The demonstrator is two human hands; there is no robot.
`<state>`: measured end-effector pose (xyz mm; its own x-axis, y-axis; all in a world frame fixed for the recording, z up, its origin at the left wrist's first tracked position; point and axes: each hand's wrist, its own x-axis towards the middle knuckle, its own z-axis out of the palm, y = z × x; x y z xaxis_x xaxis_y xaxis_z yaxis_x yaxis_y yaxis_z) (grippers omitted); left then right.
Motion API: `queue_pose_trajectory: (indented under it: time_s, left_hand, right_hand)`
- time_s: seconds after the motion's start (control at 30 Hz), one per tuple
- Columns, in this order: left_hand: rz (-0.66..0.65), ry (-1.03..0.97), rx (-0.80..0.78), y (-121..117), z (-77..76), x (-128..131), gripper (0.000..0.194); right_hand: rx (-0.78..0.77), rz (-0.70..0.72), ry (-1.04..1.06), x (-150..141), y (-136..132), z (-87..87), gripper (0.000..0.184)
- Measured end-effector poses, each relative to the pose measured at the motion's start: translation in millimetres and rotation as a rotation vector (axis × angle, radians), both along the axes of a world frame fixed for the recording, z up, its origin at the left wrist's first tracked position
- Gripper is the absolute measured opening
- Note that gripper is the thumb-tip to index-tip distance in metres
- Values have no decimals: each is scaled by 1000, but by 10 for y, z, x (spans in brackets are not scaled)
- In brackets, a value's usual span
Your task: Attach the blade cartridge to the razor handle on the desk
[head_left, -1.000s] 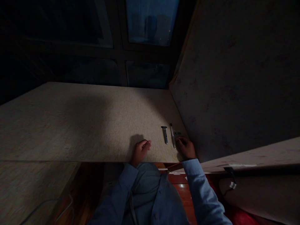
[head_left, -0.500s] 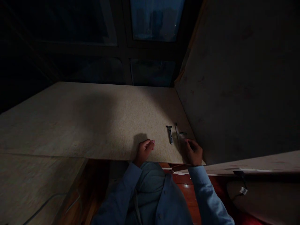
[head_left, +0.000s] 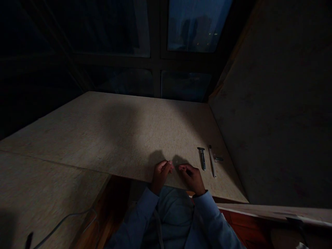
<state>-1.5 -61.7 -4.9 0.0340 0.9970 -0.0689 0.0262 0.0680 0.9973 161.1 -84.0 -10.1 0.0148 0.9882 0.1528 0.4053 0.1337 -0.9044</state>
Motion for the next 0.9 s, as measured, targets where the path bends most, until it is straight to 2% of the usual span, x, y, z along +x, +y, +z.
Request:
queue_pose_trajectory:
  time_s: [0.13,0.2,0.3,0.43,0.5,0.7,0.9]
  left_hand:
    - [171,43,51,143,-24,-243,41]
    - [192,113,97,219,-35,-329,41]
    - [105,268,169,288,-48,-379,41]
    - [7,420,269,268,-69,-378,37]
    - [2,390,264,235,-80,-389,37]
    - [49,177,119,198,-81,-456,37]
    - [84,150,109,218,-77,-459,37]
  right_hand:
    - [-42,-42,-19,-22,50,-39,31]
    - [-46,-33,-40,-27,37,-57,32]
    - [-63,-36,-65,-38,19,-83,32]
    - [-68,-54,-81,-61,25,-93,33]
    - [-60,-66,-100,-72,31,-87,33]
    - [-59,-86,-139,-89,36,-72,34]
    - [-48,-81,-131,-95,33,-73,33]
